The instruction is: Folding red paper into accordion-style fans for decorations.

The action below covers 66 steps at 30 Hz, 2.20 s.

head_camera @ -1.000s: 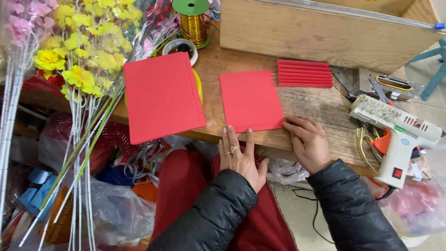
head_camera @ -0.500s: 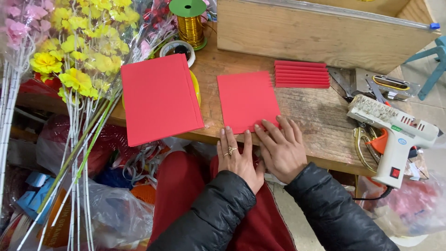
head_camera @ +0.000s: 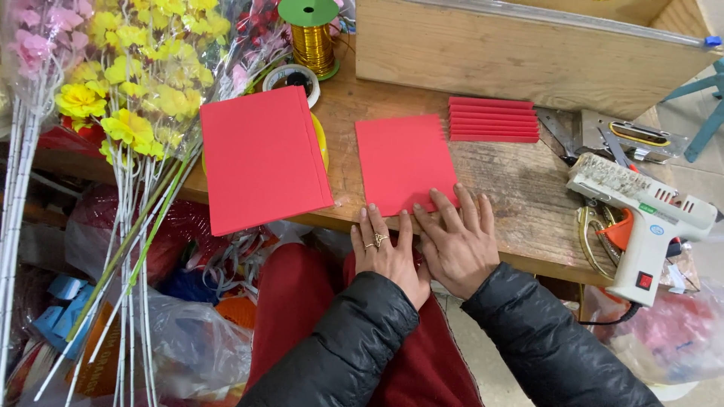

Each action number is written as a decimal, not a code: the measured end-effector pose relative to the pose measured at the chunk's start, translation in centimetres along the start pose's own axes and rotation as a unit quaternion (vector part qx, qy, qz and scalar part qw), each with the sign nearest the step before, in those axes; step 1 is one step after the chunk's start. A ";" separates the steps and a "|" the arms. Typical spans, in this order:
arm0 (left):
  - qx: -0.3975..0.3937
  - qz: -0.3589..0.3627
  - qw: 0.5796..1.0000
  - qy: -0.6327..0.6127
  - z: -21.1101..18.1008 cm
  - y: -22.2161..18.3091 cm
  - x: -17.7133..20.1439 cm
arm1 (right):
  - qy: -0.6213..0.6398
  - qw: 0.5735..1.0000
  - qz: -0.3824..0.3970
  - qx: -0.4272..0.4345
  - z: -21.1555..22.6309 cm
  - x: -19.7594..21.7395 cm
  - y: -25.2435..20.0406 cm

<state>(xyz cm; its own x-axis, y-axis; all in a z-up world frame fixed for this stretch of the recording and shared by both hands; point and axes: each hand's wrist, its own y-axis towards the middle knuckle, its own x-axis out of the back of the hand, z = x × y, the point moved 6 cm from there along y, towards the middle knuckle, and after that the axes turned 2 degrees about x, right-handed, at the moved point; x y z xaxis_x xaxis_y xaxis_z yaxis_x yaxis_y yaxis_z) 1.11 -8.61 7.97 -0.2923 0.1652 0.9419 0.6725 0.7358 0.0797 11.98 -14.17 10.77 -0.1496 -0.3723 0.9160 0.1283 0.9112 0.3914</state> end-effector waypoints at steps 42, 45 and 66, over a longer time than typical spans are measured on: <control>0.096 0.137 0.985 0.033 2.0 -0.1 5.2 | 0.088 0.982 0.097 -0.133 -5.8 -1.0 -3.4; 0.111 0.168 0.979 0.012 2.3 -0.3 5.6 | 0.093 0.981 0.101 -0.138 -6.2 -1.4 -3.7; -0.085 -0.180 0.979 -0.053 1.2 -2.8 4.1 | 0.603 0.605 -0.014 -0.519 -0.2 2.8 -7.3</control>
<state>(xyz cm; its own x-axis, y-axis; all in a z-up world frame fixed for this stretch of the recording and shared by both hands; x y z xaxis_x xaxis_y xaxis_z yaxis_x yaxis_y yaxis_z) -2.76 -9.22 11.20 -0.5945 -0.0108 0.8040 0.6130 0.6411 0.4618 10.78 -21.93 10.44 0.5788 -0.8132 0.0609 0.7829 0.5332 -0.3206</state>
